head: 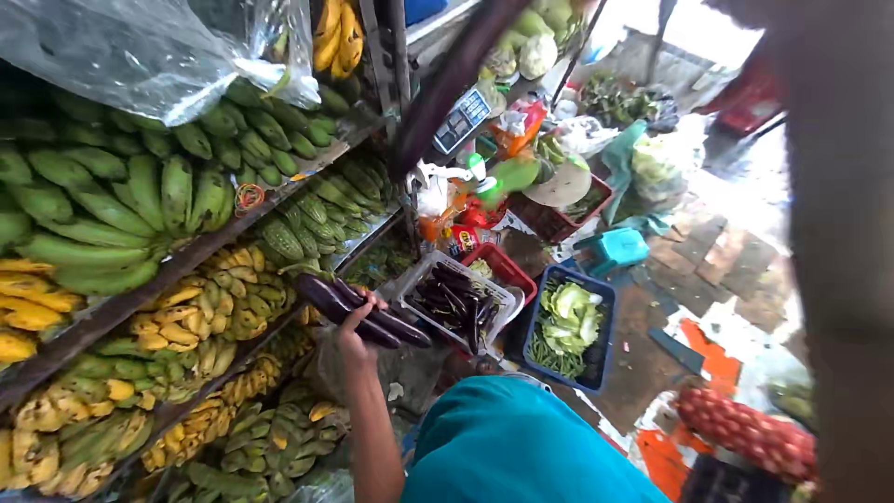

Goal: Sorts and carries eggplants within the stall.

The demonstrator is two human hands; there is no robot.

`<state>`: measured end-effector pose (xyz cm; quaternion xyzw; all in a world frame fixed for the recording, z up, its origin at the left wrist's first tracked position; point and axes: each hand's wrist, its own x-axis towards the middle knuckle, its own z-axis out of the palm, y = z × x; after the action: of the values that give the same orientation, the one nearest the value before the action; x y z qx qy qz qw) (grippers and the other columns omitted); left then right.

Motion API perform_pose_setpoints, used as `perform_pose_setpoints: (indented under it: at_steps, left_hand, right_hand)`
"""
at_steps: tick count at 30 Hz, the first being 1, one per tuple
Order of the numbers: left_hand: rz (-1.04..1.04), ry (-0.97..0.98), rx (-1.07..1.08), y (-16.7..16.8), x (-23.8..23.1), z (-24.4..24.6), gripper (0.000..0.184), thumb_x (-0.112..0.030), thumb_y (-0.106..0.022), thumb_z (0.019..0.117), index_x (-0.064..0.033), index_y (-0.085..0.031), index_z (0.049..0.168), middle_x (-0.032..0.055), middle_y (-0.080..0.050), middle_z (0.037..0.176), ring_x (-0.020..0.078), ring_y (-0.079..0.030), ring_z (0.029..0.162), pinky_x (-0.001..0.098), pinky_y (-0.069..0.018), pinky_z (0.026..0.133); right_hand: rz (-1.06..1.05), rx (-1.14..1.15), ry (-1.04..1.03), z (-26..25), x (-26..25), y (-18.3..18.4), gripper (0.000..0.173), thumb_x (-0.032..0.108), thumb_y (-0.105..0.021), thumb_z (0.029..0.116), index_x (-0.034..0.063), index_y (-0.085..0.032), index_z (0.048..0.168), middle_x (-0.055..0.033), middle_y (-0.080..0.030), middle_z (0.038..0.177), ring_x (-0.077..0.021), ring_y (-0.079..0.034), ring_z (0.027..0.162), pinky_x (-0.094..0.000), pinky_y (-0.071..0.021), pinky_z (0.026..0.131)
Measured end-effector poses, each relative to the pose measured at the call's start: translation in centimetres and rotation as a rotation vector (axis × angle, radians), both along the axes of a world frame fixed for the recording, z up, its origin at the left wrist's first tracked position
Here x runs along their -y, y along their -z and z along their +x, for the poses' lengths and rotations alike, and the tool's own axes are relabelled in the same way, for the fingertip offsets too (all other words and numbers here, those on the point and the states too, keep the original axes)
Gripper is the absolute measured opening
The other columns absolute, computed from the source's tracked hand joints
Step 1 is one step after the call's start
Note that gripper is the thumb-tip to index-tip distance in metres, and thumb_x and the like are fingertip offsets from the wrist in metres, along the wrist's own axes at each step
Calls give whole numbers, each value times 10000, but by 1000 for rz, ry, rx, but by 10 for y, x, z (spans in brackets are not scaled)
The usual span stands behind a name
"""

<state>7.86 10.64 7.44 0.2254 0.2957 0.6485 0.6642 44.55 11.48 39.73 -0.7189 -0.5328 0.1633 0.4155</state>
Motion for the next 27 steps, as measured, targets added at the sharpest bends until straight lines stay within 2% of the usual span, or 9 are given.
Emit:
perform_pose_setpoints:
  at_steps: [2, 5, 8, 11, 15, 19, 23, 25, 27]
  left_hand:
    - [-72, -18, 40, -12, 11, 36, 211, -22, -523, 897, -30, -620, 1084, 146, -723, 1050, 270, -727, 951, 434, -613, 861]
    - [-128, -52, 180, -29, 16, 90, 260, -9, -426, 960, -4, -604, 1149, 210, -683, 1253, 338, -696, 1110, 483, -581, 954]
    - [-131, -98, 370, -39, 22, 131, 312, -68, -426, 986, -31, -621, 1226, 206, -682, 1260, 357, -692, 1126, 532, -570, 967]
    - [-22, -117, 394, -33, 30, 156, 291, -115, -627, 898, -93, -677, 1184, 164, -709, 1193, 322, -703, 1084, 523, -572, 969]
    - [18, -125, 225, -17, 46, 173, 276, -204, -703, 909, -137, -701, 1177, 100, -718, 1204, 240, -704, 1094, 428, -604, 912]
    - [-64, -153, 193, -15, 63, 187, 261, -152, -590, 942, -121, -644, 1195, 128, -705, 1203, 277, -703, 1090, 464, -608, 883]
    - [11, -116, 289, -1, 75, 195, 280, -154, -582, 938, -103, -654, 1203, 154, -691, 1260, 287, -685, 1153, 453, -589, 936]
    - [43, -133, 359, 2, 78, 196, 284, -155, -592, 925, -85, -659, 1193, 154, -692, 1253, 283, -681, 1162, 450, -582, 953]
    - [81, -148, 396, 3, 81, 195, 285, -176, -620, 922, -80, -671, 1185, 148, -700, 1240, 272, -687, 1157, 442, -582, 959]
  right_hand:
    - [18, -331, -326, -37, -38, 10, 133, -48, -595, 965, 27, -623, 1071, 0, -720, 862, -106, -725, 726, -293, -657, 706]
    - [40, -623, -441, -31, -17, 103, 250, 119, -629, 1014, 56, -606, 1255, -49, -732, 977, -159, -730, 788, -351, -649, 749]
    - [49, -870, -365, -15, 12, 189, 256, 91, -633, 1009, 38, -598, 1257, -99, -732, 1038, -221, -744, 848, -415, -651, 804]
    - [37, -912, -343, 1, 45, 240, 239, 18, -646, 972, 0, -623, 1209, -113, -754, 1014, -238, -755, 856, -418, -655, 808]
    - [-28, -864, -424, 25, 86, 269, 220, -22, -678, 944, -34, -629, 1158, -109, -766, 1015, -221, -767, 885, -387, -661, 835]
    - [-199, -844, -519, 54, 105, 273, 254, -10, -608, 991, -30, -611, 1245, -108, -747, 1129, -201, -766, 907, -338, -665, 804]
    - [-320, -830, -632, 77, 112, 288, 361, 37, -623, 984, 44, -600, 1344, -26, -736, 903, -46, -613, 594, -196, -533, 557]
    - [-385, -938, -696, 84, 117, 296, 397, 113, -657, 970, 98, -599, 1362, 38, -659, 808, 3, -499, 523, -161, -453, 497]
    - [-434, -1170, -827, 91, 121, 306, 499, 390, -699, 963, 135, -579, 1375, 62, -646, 821, 30, -483, 512, -132, -428, 471]
